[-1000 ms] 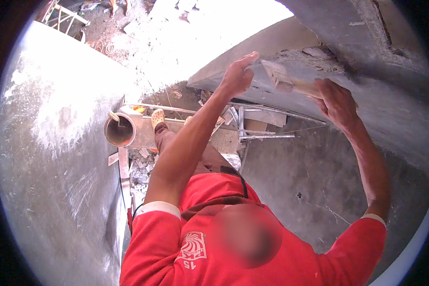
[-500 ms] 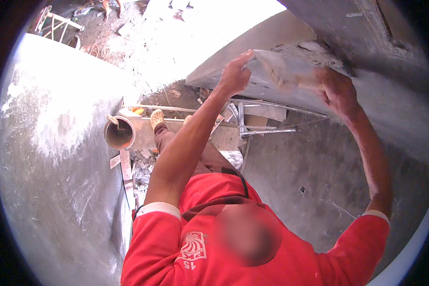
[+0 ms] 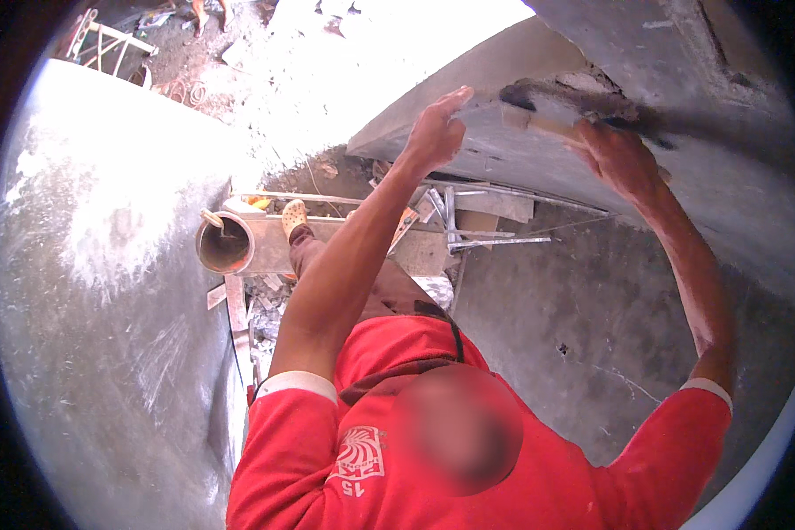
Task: The person removes a wooden plank from a wall opening, then applies and smooths plaster around the opening using a trowel. The person works on the edges and corners of the opening to create a smooth finish.
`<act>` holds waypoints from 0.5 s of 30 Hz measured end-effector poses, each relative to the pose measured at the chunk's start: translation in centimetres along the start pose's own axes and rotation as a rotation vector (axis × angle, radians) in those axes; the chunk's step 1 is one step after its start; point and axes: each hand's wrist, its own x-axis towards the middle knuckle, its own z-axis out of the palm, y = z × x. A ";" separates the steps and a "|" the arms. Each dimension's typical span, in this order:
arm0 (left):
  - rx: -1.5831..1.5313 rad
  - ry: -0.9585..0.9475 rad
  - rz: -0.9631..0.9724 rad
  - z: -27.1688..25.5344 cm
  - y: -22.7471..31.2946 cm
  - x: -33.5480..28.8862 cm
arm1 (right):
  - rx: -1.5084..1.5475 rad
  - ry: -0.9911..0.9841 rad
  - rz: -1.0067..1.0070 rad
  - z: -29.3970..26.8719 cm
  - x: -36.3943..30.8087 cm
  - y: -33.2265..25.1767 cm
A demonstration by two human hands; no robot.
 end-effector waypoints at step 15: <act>-0.116 0.017 -0.212 -1.2 1.9 -2.1 | 0.095 -0.088 0.010 -0.3 -0.1 -0.1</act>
